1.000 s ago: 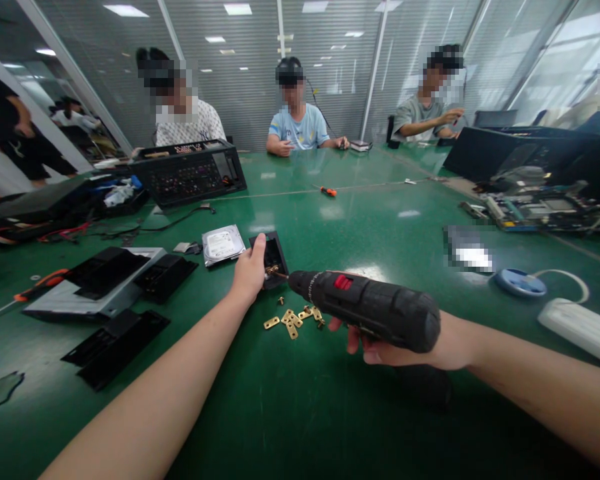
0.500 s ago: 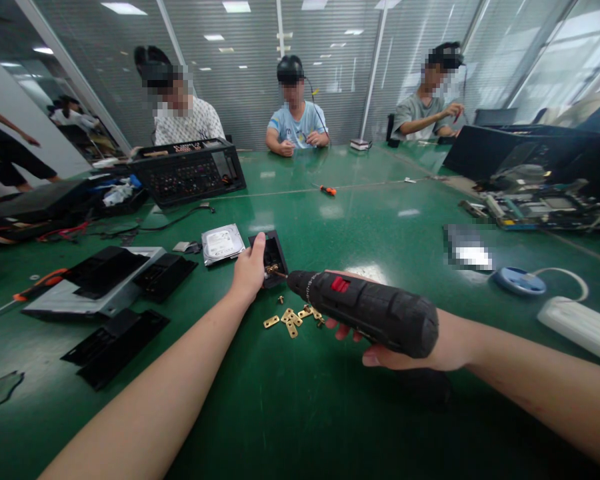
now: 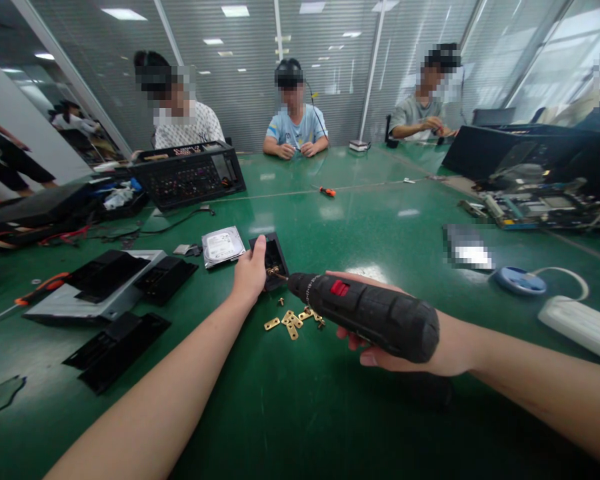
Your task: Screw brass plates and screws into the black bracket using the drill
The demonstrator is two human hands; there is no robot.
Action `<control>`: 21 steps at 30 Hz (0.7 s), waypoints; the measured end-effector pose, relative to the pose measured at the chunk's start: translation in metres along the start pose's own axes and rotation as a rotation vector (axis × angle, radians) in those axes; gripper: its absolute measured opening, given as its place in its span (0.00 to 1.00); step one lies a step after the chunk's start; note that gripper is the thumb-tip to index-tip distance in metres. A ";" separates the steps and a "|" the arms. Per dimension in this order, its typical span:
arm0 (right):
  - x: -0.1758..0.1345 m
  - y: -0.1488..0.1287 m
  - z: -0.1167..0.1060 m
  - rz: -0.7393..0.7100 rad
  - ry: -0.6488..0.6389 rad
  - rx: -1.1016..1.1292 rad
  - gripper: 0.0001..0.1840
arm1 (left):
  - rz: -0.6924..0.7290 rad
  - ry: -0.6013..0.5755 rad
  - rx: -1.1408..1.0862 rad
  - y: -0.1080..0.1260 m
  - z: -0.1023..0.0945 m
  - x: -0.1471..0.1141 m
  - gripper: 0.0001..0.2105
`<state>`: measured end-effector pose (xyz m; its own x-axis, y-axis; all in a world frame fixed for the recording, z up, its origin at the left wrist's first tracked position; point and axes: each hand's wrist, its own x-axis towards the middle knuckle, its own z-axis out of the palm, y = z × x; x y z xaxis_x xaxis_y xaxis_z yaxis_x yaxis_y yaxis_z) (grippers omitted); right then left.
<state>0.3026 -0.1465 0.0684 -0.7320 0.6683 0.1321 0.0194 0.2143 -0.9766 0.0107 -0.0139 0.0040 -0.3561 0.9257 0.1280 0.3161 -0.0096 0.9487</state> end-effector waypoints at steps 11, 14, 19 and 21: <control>0.002 -0.004 0.001 -0.076 0.014 -0.085 0.53 | 0.004 0.004 -0.013 0.006 -0.001 -0.005 0.39; 0.002 -0.005 0.001 -0.072 0.008 -0.091 0.52 | 0.001 0.001 -0.006 0.006 -0.001 -0.004 0.39; 0.002 -0.003 0.000 -0.077 0.003 -0.095 0.52 | 0.013 -0.010 0.014 0.001 -0.002 -0.002 0.39; 0.002 0.000 0.000 -0.102 0.002 -0.108 0.52 | 0.019 -0.011 0.027 -0.002 -0.002 0.000 0.39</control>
<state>0.3013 -0.1448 0.0687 -0.7328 0.6402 0.2305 0.0180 0.3569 -0.9340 0.0081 -0.0149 0.0033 -0.3396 0.9296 0.1428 0.3467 -0.0174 0.9378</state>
